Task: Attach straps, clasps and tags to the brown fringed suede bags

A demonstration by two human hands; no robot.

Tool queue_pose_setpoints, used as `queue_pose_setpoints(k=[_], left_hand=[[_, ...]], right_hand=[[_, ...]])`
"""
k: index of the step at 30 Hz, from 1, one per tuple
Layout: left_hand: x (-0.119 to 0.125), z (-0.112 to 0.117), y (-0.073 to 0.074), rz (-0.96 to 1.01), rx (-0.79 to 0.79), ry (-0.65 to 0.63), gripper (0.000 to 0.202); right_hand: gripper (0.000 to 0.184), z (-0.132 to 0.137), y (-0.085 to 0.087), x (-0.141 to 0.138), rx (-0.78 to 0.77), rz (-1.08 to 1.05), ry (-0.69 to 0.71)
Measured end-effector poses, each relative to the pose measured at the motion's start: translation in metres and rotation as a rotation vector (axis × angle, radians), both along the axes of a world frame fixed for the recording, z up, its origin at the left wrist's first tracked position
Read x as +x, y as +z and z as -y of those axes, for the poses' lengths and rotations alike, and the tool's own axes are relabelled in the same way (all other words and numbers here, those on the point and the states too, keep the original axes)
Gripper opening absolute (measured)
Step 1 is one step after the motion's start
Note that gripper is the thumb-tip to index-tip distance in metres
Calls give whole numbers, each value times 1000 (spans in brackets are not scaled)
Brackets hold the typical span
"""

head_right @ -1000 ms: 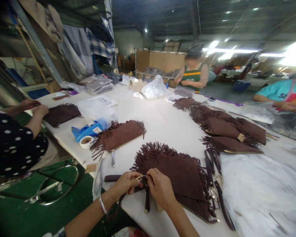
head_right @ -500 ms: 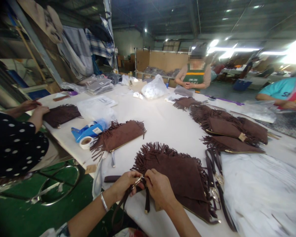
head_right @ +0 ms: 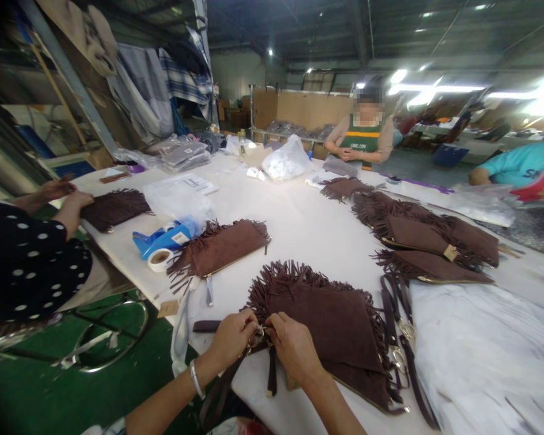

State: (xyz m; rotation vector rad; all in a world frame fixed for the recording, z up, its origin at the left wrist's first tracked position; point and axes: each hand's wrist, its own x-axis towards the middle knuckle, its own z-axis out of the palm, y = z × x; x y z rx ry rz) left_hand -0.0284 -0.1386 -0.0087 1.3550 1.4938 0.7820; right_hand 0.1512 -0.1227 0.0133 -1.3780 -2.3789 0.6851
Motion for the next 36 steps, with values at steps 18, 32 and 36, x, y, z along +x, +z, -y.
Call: queue_pose_setpoints(k=[18,32,36], left_hand=[[5,-18,-7,327,82,41,13],[6,-25,-12,415,31,49,17],[4,-22,-9,399,57,225,32]], right_hand=[[14,-19,-18,-10,-150,-205,-61],[17,-19,-20,-10,-194,-283,-84],[17,-18,-20,-8,-224,-350,-126]])
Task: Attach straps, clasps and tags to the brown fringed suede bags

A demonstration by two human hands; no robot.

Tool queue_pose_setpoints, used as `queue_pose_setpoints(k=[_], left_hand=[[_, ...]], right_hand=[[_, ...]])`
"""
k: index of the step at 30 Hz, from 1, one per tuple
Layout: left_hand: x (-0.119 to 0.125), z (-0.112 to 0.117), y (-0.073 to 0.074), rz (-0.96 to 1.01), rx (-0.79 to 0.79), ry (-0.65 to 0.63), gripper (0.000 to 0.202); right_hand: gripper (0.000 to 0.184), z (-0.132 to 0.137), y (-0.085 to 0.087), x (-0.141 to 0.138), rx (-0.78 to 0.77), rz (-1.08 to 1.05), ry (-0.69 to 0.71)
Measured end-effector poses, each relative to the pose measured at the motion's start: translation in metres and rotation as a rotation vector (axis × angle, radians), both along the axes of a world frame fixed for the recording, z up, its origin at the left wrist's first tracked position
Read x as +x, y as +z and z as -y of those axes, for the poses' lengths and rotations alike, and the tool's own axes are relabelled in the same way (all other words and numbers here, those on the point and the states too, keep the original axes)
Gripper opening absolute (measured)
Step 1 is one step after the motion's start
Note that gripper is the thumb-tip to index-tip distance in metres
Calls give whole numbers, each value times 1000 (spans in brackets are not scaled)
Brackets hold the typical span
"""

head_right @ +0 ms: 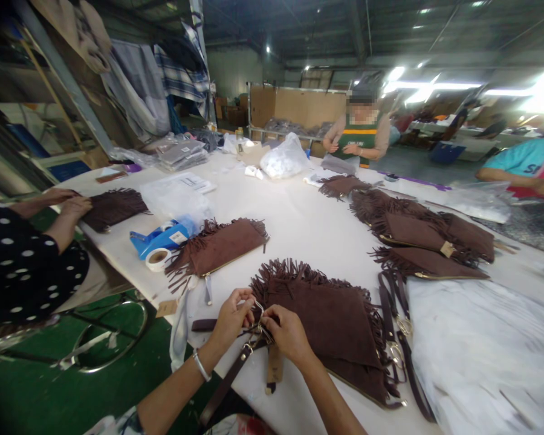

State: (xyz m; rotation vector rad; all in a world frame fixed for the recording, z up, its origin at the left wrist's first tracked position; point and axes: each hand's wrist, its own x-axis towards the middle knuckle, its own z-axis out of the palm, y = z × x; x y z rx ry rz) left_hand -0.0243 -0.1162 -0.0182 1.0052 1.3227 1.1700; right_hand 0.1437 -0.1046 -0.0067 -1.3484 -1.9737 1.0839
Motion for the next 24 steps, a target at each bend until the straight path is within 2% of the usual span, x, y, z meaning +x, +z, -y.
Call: queue_pose_setpoints(k=[2,6,9,13,15,19,21,24], left_hand=[[0,5,-2,-10,-20,-12,36],[4,14,-11,-81,-73,-176,14],[7,14,-17,-114,-78,-135,11],[5,11,-16,-38,-102,-133,14],[2,10,-15,3,-123,-131,18],[-3,13,-14,69,-120,-106,23],[-4,15,-13,134,-133,-160,23],[-7,16,-12,215,-190,-300,25]], right_hand=[[17,-1,-1,2,-45,-36,-22],[16,-2,-7,4,-108,-103,-42],[17,-2,-11,5,-151,-133,-58],[19,-1,-11,6,-193,-138,-77],[19,1,-9,4,-144,-83,-81],[18,8,-3,-7,104,143,-94],[17,12,-2,-12,200,267,-82],[16,21,1,-13,231,328,-42]])
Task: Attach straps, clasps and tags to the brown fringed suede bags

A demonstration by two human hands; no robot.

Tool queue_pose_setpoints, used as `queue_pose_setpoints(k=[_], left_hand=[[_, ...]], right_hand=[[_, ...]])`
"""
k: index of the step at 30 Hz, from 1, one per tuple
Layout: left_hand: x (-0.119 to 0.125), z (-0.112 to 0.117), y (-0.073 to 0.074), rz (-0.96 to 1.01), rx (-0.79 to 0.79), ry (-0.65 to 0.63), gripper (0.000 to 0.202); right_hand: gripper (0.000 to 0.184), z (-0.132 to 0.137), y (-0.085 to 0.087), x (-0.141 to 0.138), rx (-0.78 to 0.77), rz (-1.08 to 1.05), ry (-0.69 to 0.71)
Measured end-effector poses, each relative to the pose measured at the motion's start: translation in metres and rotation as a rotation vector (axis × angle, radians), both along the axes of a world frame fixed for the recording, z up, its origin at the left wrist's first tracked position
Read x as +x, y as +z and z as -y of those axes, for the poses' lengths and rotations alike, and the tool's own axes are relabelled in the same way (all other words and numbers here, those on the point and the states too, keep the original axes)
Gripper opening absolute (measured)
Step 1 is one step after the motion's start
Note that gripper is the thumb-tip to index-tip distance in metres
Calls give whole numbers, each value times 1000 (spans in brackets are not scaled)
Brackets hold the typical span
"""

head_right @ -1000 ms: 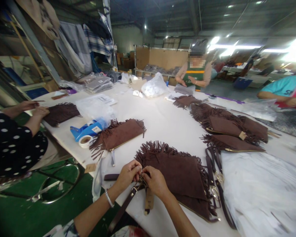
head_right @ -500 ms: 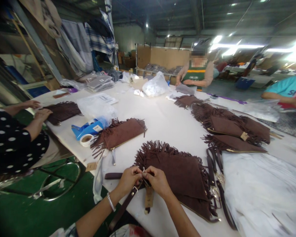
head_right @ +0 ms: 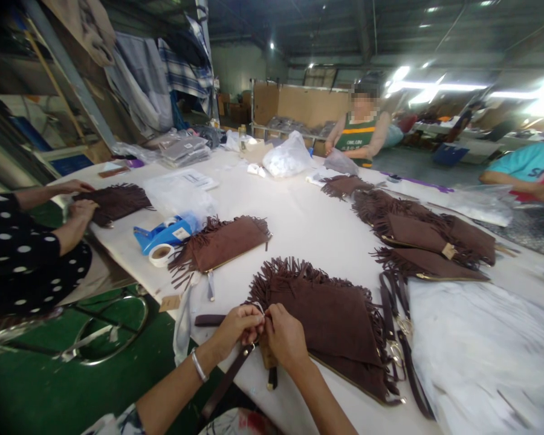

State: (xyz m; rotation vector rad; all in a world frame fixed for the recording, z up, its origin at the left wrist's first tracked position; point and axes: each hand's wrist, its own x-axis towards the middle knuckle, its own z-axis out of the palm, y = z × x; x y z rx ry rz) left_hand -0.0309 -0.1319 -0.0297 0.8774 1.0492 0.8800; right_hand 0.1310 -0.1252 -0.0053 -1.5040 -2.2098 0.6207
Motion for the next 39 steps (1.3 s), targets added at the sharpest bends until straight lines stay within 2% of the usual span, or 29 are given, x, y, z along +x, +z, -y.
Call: queue_pose_setpoints(k=[3,5,7,9,11,15,18,21,25,29,32,35,39], left_hand=[[-5,-2,1,61,-58,-73,25],[-10,-4,1,114,-92,-103,24],[-16,-5,1,149,-123,-161,26],[-20,-5,1,148,-153,-237,31],[-24,-4,2,130,-175,-284,41],[-26,-1,4,64,-161,-297,55],[-26,2,1,18,-84,-274,59],[-24,6,-4,-14,-1,-234,58],[-20,11,-1,-78,132,-212,52],[-12,12,9,-303,433,-155,32],[-8,10,12,-424,531,-112,14],[-6,6,10,-512,586,-149,8],[-6,3,8,-582,574,-218,5]], right_hand=[[16,14,6,10,-14,-74,39],[26,24,11,20,4,-90,124],[37,32,15,30,28,-44,220],[43,37,15,35,53,30,236],[37,41,11,35,84,96,173],[10,49,-6,20,144,141,34],[8,55,-12,8,151,132,-56],[10,53,-4,5,96,127,-118],[15,39,21,8,80,200,40],[20,25,36,6,153,194,213],[28,20,38,3,186,225,329],[25,18,37,2,186,284,403],[19,16,30,7,136,190,372]])
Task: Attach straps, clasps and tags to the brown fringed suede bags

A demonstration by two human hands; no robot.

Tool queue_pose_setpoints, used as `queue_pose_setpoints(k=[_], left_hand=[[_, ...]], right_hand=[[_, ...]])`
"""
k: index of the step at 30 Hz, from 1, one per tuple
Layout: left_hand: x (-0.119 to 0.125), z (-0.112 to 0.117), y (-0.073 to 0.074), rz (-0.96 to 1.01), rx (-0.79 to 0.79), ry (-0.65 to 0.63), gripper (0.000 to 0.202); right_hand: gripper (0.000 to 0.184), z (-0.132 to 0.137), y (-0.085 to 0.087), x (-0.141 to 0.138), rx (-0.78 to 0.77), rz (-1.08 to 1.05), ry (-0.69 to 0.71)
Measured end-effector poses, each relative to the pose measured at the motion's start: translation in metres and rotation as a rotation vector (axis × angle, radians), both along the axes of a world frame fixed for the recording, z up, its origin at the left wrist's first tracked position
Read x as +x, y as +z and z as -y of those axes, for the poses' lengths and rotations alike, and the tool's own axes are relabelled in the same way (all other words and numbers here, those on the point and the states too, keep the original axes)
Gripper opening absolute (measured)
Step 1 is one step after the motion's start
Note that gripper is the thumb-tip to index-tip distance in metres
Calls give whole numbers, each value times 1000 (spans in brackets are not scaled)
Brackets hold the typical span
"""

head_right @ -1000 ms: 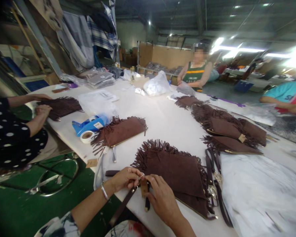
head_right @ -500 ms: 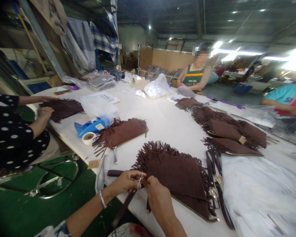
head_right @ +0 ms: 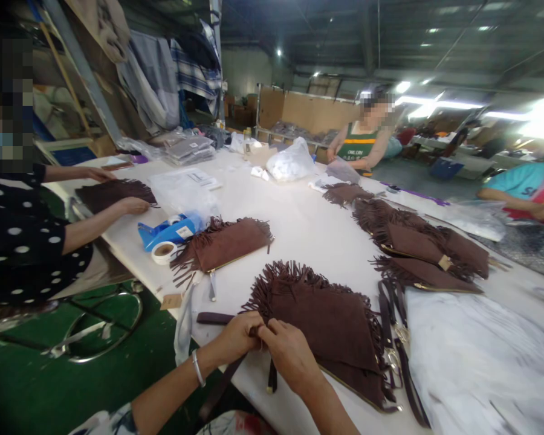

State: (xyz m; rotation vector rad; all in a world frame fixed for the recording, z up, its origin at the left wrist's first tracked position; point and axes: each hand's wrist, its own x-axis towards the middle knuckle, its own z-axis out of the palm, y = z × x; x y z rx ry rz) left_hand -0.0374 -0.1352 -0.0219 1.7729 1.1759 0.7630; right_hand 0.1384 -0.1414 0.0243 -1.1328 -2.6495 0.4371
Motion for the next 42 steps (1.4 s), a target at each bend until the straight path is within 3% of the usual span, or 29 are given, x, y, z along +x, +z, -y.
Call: queue_pose_setpoints(k=[7,11,14,18,22,26,33,36,40,42], left_hand=[[0,0,-1,143,-67,23,14],[5,-1,-3,193,-146,95,9],[6,-1,-6,271,-327,125,14],[3,0,-8,353,-464,126,24],[0,3,-8,402,-424,94,28],[-4,4,-2,375,-361,34,19],[-8,-1,24,53,45,-206,10],[-8,1,21,163,-45,-129,8],[-7,7,5,490,-384,105,18],[-5,8,-3,632,-482,250,25]], right_hand=[[12,1,-22,16,-244,-511,-222],[14,4,-26,19,-193,-587,-219],[19,5,-26,18,-127,-574,-209],[19,4,-26,17,-178,-563,-240],[17,2,-22,19,-268,-560,-260],[17,3,-16,20,-265,-502,-245],[20,9,-14,22,-140,-326,-158],[19,10,-16,26,-179,-367,-190],[19,12,-23,30,-231,-377,-241],[18,15,-25,31,-224,-328,-250]])
